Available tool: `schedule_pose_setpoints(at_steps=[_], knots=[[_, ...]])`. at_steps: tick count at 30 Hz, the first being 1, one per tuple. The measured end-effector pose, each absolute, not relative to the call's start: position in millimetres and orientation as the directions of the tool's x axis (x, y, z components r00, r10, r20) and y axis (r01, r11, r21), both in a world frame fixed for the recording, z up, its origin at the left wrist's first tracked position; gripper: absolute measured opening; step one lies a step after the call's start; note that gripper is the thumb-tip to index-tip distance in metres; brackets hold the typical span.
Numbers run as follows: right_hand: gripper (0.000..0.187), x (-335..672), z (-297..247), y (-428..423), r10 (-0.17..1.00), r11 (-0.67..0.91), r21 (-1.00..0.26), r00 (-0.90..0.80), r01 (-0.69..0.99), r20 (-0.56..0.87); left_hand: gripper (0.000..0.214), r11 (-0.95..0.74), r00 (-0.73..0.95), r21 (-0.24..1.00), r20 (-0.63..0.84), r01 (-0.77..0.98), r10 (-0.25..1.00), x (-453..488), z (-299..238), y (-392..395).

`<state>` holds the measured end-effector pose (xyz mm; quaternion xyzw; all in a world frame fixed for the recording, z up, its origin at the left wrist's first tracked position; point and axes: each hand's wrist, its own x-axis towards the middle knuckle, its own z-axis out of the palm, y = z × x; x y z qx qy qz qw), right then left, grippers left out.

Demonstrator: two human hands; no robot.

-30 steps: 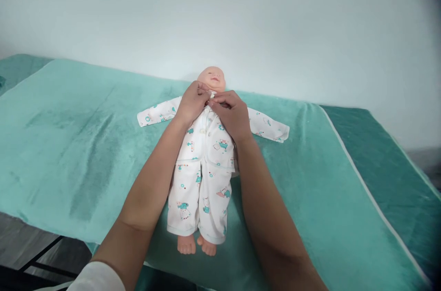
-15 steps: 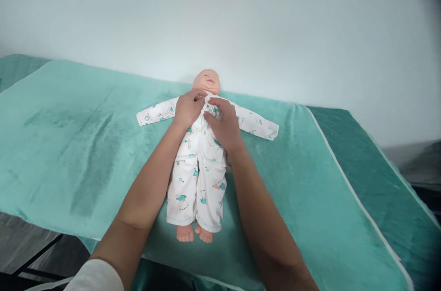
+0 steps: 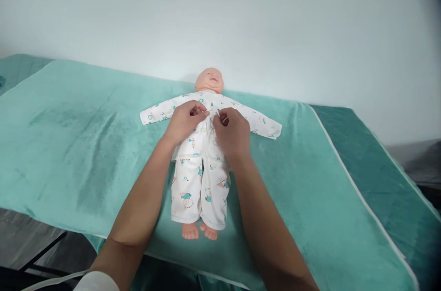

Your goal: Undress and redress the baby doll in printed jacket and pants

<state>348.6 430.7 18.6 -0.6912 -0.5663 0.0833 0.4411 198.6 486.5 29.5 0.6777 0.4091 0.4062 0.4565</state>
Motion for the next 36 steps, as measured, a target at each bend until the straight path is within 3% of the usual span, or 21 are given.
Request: schedule_pose_setpoints(at_steps=[4,7,11,16,36], knots=[[0.012,361,21,435,0.893,0.065,-0.895,0.375,0.442,0.250,0.010,-0.299,0.339,0.931,0.218,0.211,0.915,198,25,488],[0.013,364,20,437,0.894,0.113,-0.963,0.397,0.246,0.207,0.006,-0.336,0.353,0.917,0.248,0.216,0.902,199,25,490],[0.014,359,17,440,0.889,0.185,-0.963,0.384,0.194,0.248,0.010,-0.285,0.312,0.954,0.244,0.094,0.918,203,26,490],[0.018,359,14,445,0.904,0.179,-0.980,0.379,0.089,0.199,0.010,-0.194,0.283,0.981,0.190,-0.014,0.940,212,27,493],[0.024,354,18,441,0.927,0.139,-0.970,0.320,0.197,0.198,0.004,-0.106,0.316,0.993,0.115,-0.045,0.942,210,29,491]])
